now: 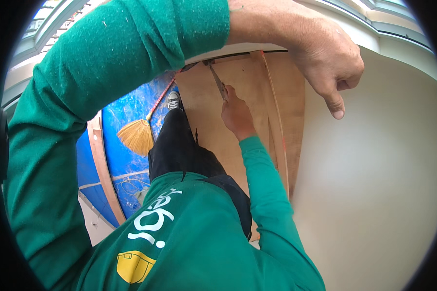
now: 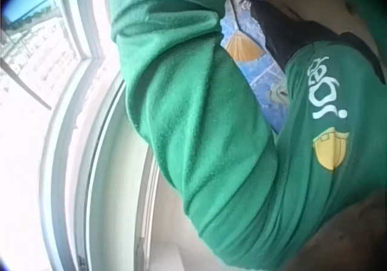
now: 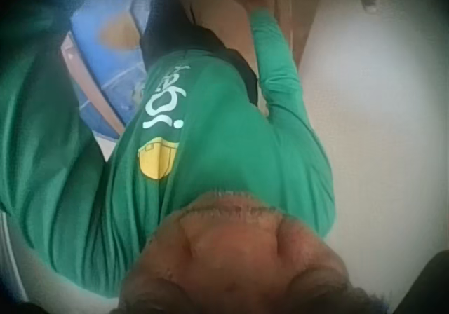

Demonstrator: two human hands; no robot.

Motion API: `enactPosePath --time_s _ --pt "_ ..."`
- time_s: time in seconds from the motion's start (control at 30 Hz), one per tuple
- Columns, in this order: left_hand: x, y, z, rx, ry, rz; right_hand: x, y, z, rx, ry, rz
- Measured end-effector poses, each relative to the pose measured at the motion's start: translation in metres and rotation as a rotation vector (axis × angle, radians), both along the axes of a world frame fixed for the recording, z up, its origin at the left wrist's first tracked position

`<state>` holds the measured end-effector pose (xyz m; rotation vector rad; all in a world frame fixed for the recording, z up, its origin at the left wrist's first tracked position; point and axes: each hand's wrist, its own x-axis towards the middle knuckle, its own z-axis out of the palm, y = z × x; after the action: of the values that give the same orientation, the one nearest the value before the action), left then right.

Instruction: The person installs wooden panels on a wall using a cordless drill to drive screws. They position the panels, mark alignment lines with a pencil, and cut the wood with a hand saw to fit the space.

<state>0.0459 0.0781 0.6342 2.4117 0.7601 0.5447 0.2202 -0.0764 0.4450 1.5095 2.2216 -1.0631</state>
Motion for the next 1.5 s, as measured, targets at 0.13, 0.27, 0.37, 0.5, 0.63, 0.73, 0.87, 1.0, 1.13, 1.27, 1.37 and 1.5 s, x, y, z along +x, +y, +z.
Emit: enactPosePath --time_s 0.13,0.27,0.37,0.5,0.63,0.73,0.87,1.0,1.13,1.27,1.37,1.5 --pt "0.0 0.0 0.0 0.002 0.028 0.016 0.002 -0.002 -0.002 -0.056 0.025 -0.013" --pt "0.0 0.001 -0.001 -0.001 0.032 -0.001 0.003 0.0 -0.002 -0.069 0.074 -0.007" --pt "0.0 0.0 -0.002 -0.003 0.006 -0.001 0.002 0.001 -0.001 0.033 0.057 0.05" --pt "-0.003 0.0 -0.003 -0.025 0.03 0.006 0.003 -0.006 0.002 -0.036 0.07 -0.052" --pt "-0.003 0.0 0.0 0.011 0.027 -0.013 0.001 -0.002 -0.008 0.024 0.051 -0.012" --pt "-0.004 -0.002 0.001 0.003 0.027 0.019 0.013 -0.005 -0.008 0.014 0.124 -0.008" --pt "-0.004 -0.001 0.0 -0.008 0.024 0.003 0.009 -0.006 -0.014 -0.004 0.066 0.008" --pt "0.001 0.0 -0.002 0.007 0.009 -0.002 0.012 -0.007 -0.014 -0.027 -0.001 -0.027" --pt "0.0 0.002 -0.006 -0.003 0.034 0.004 0.018 -0.011 -0.02 -0.034 0.071 -0.035" --pt "-0.008 0.004 0.0 0.048 -0.077 -0.09 -0.003 -0.013 -0.033 -0.074 -0.045 -0.045" --pt "0.0 -0.002 0.0 0.006 -0.013 -0.017 0.019 -0.008 -0.008 -0.012 0.008 0.021" --pt "-0.007 0.002 -0.002 0.05 -0.066 -0.059 0.012 -0.013 -0.002 -0.093 0.029 -0.055"
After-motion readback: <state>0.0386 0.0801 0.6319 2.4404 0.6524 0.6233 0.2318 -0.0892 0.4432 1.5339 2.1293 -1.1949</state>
